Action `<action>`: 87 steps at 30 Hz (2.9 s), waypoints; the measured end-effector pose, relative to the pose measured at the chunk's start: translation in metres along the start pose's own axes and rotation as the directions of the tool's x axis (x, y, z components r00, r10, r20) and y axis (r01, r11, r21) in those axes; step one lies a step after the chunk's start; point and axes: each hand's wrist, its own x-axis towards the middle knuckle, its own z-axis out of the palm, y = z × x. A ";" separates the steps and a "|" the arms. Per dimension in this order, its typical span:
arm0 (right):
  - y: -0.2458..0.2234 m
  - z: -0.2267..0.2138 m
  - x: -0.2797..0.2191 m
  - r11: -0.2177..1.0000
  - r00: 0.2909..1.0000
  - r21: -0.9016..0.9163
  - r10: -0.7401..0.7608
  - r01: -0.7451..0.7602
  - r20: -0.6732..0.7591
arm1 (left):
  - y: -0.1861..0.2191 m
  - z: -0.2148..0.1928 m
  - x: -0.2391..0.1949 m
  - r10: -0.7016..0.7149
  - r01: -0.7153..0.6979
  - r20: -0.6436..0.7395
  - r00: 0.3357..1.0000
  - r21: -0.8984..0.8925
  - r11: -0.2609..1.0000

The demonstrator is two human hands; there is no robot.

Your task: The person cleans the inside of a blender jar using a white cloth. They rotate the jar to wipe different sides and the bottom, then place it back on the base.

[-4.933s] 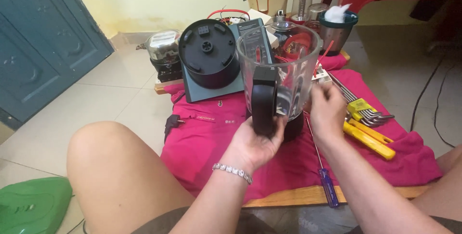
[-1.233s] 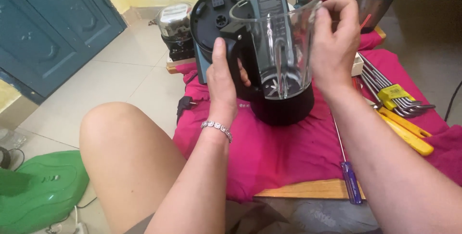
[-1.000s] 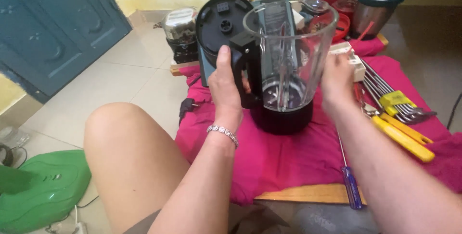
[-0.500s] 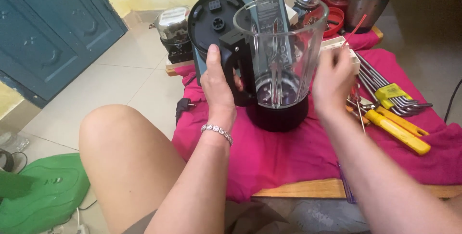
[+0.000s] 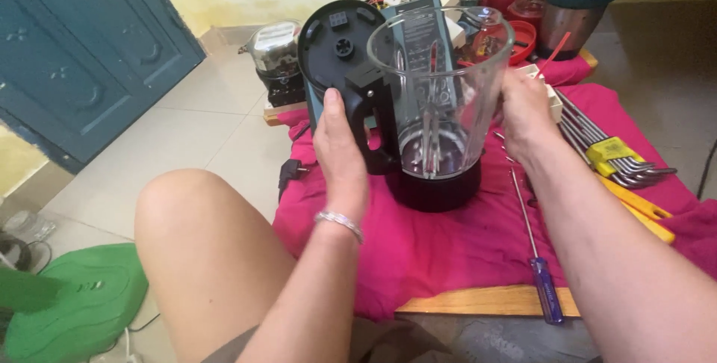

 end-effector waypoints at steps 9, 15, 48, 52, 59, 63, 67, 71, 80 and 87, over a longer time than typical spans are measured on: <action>-0.002 0.017 -0.024 0.886 0.933 0.341 0.222 -0.315 0.285 | -0.043 0.000 -0.067 -0.429 0.455 0.168 0.887 -0.164 0.875; 0.001 0.000 -0.040 0.882 0.954 0.372 0.299 -0.290 0.036 | -0.014 -0.001 -0.055 -0.403 0.458 0.243 0.883 -0.249 0.853; -0.036 -0.011 -0.106 0.954 0.939 -0.233 -0.245 0.189 -0.241 | -0.021 0.060 -0.007 -0.484 0.490 0.073 0.872 -0.160 0.857; -0.078 -0.004 -0.104 0.956 0.923 -0.093 -0.293 0.278 -0.249 | -0.006 0.059 -0.045 -0.374 0.378 0.060 0.926 -0.110 0.919; -0.088 0.014 -0.155 0.859 0.846 -0.264 -0.494 0.439 -0.200 | 0.007 0.061 -0.060 -0.195 0.211 0.145 0.970 -0.101 0.972; -0.074 -0.001 -0.125 0.837 0.832 -0.306 -0.521 0.454 -0.192 | 0.027 0.060 -0.061 -0.128 0.155 0.186 0.974 -0.136 0.979; -0.065 -0.010 -0.084 0.929 0.888 -0.149 -0.368 0.338 -0.276 | 0.032 0.068 -0.054 -0.121 0.143 0.188 0.975 -0.105 0.984; -0.010 -0.020 -0.095 0.961 0.936 -0.213 -0.232 0.177 -0.267 | 0.029 0.066 -0.049 -0.148 0.169 0.193 0.970 -0.099 0.981; -0.081 -0.012 -0.093 0.977 0.948 -0.106 -0.206 0.185 -0.241 | 0.031 0.057 -0.047 -0.143 0.167 0.263 0.954 -0.069 0.984; 0.048 -0.033 -0.044 0.978 0.980 -0.204 0.009 -0.050 -0.201 | 0.032 0.051 -0.048 -0.179 0.213 0.286 0.942 -0.092 0.973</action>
